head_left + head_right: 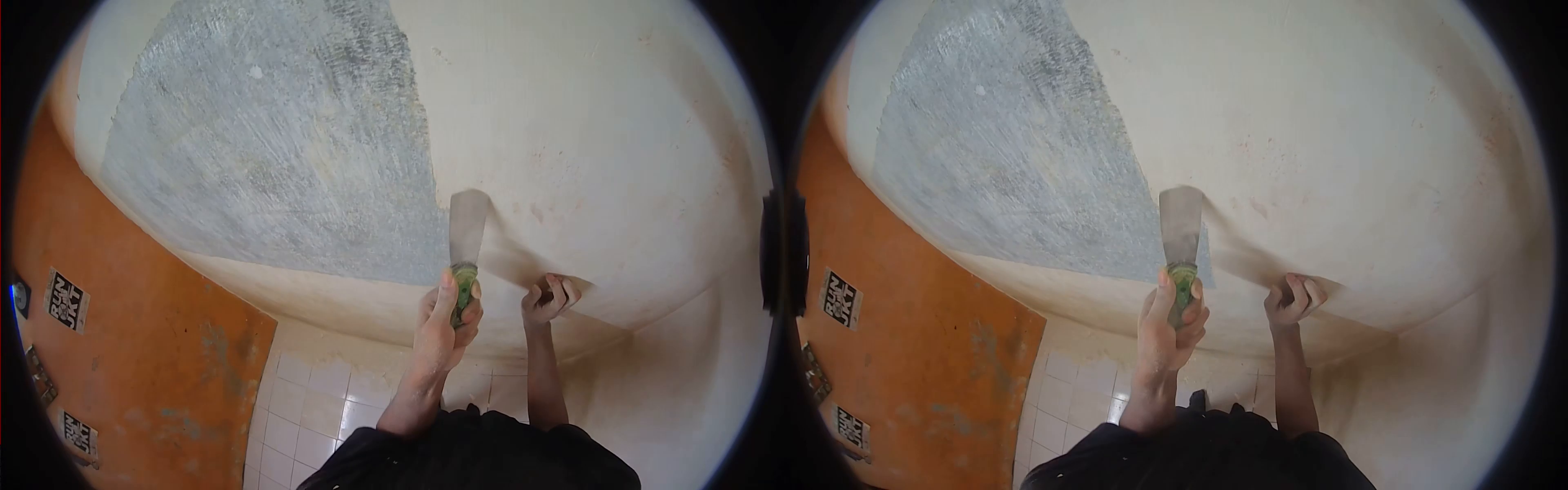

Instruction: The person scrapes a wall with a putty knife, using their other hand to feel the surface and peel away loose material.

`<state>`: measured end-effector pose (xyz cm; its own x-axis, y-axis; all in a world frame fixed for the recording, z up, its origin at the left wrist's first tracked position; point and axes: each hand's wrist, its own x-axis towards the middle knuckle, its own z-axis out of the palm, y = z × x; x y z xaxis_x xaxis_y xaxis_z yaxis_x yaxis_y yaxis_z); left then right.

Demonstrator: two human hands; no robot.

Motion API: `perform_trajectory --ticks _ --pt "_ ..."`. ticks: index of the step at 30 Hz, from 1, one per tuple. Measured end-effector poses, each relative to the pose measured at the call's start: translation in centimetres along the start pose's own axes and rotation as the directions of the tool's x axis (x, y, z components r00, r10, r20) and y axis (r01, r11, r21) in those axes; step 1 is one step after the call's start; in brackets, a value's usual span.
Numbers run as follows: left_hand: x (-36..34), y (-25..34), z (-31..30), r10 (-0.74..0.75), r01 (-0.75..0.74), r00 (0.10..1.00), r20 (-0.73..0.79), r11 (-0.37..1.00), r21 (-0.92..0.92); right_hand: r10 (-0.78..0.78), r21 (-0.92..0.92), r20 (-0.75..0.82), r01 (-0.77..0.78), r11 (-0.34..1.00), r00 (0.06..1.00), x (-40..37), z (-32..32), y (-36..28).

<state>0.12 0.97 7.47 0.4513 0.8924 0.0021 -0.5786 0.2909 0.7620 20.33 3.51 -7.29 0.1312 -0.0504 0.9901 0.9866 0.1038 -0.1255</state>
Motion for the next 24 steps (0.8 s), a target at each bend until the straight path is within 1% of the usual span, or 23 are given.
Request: perform_trajectory --ticks 1,3,5,7,10,12,15,18,19,21,24 --pt "-0.6 -0.4 -0.5 0.003 -0.003 1.0 -0.007 1.0 -0.008 -0.013 -0.028 0.004 0.013 1.0 1.0 0.4 -0.1 0.0" --pt "-1.1 -1.5 -1.4 -0.011 0.01 1.0 -0.029 0.999 -0.046 -0.017 0.004 0.014 0.017 1.0 1.0 -0.8 -0.4 0.8" --pt "-0.9 -1.6 -1.1 -0.005 0.004 1.0 -0.018 0.999 -0.053 -0.006 0.021 0.01 0.006 1.0 1.0 -0.6 0.3 1.3" --pt "-1.3 -1.7 -0.8 -0.021 0.018 0.999 -0.049 0.997 -0.073 -0.026 0.0 0.018 0.026 1.0 1.0 -0.9 -0.2 1.0" --pt "-1.5 -2.0 -0.5 -0.023 0.016 0.997 -0.073 0.995 -0.1 -0.009 0.031 0.019 0.009 0.999 1.0 -0.8 -0.1 0.8" --pt "-2.1 -2.1 -1.1 -0.088 0.082 0.994 -0.068 0.992 -0.093 -0.011 0.036 0.019 0.01 0.999 1.0 -0.9 -0.1 1.1" --pt "-1.0 -0.8 0.2 -0.029 0.028 0.999 -0.015 0.996 -0.083 -0.012 0.043 0.013 0.011 0.999 1.0 -0.9 -0.1 0.6" --pt "-1.4 -0.8 0.5 -0.003 -0.001 0.998 -0.064 0.998 -0.067 -0.004 0.047 0.013 0.003 0.999 1.0 -0.7 -0.5 0.7" --pt "-1.5 -1.2 0.2 0.007 -0.01 0.998 -0.057 0.998 -0.067 -0.009 0.063 0.032 0.007 0.998 0.999 -1.0 -0.6 0.9" --pt "-1.8 -2.3 -0.7 -0.065 0.057 0.994 -0.085 0.995 -0.086 -0.014 0.072 0.035 0.011 0.997 0.999 -0.7 -0.1 1.5" --pt "-1.8 -1.1 0.4 -0.058 0.052 0.997 -0.049 0.993 -0.103 -0.034 0.043 0.018 0.033 0.999 0.999 -0.2 -0.3 0.6"
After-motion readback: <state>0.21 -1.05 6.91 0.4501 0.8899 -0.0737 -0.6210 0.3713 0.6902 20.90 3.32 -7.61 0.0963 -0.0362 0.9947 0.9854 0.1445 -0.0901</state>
